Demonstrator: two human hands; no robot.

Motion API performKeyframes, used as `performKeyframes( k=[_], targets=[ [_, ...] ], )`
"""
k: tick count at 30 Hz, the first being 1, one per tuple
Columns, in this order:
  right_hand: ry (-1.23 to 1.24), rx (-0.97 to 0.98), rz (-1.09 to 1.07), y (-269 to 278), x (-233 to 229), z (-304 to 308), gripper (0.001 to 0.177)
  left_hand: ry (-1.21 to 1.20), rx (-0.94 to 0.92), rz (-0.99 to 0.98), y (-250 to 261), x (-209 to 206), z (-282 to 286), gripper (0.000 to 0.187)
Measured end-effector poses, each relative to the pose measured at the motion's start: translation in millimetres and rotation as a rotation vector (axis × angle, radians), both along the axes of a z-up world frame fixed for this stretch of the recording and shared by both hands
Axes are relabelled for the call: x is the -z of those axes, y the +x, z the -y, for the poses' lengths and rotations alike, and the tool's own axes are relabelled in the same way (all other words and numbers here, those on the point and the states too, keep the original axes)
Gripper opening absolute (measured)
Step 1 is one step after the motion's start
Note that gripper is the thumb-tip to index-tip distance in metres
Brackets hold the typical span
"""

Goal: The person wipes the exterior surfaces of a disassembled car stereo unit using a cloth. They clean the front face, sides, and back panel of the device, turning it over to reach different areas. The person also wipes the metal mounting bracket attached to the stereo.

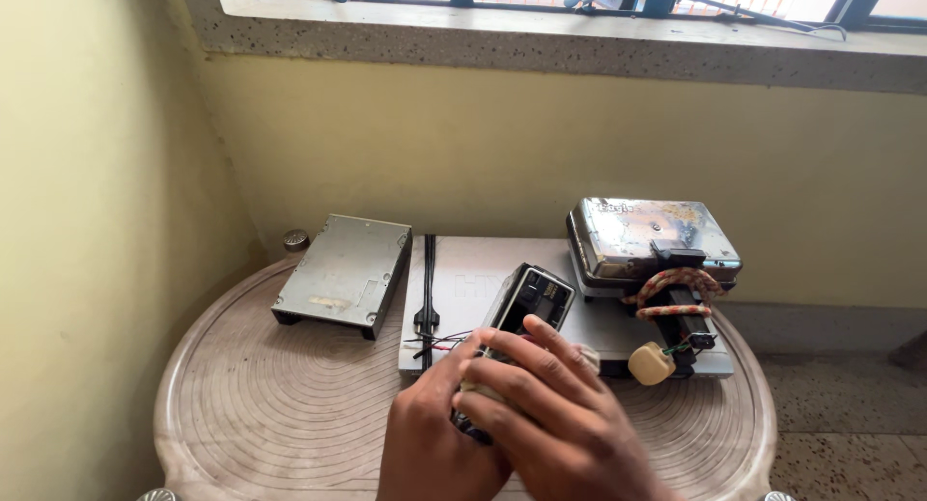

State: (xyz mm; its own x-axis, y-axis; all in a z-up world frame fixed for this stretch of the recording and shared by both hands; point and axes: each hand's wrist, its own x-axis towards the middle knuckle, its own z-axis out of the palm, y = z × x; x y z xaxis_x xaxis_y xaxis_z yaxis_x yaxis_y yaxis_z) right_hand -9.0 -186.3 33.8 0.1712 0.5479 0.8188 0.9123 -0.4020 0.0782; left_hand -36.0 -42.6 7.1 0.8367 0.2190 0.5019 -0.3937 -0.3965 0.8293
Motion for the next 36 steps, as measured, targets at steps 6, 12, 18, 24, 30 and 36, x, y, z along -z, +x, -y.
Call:
performKeyframes(
  k=[6,12,18,24,30,36],
  targets=[
    [0.161,0.015,0.039,25.9,-18.5,19.0,0.019,0.186,0.022,0.054,1.1,6.7,6.0,0.079],
    [0.202,0.003,0.013,22.8,-1.3,0.0,0.013,0.202,0.108,0.043,3.6,37.2,3.0,0.071],
    [0.195,0.014,-0.027,-9.6,3.4,-17.5,0.006,0.298,0.120,0.180,3.7,53.4,-7.2,0.037],
    [0.092,-0.130,-0.042,13.6,-12.2,10.1,0.007,0.238,0.116,0.064,0.9,28.9,-8.7,0.067],
    [0.235,0.094,-0.038,16.6,-10.0,11.2,0.007,0.275,0.080,0.121,-2.1,21.8,-9.0,0.076],
    [0.164,-0.035,-0.090,-2.0,7.8,-9.1,0.009,0.206,0.123,0.088,-3.0,22.0,-17.9,0.045]
  ],
)
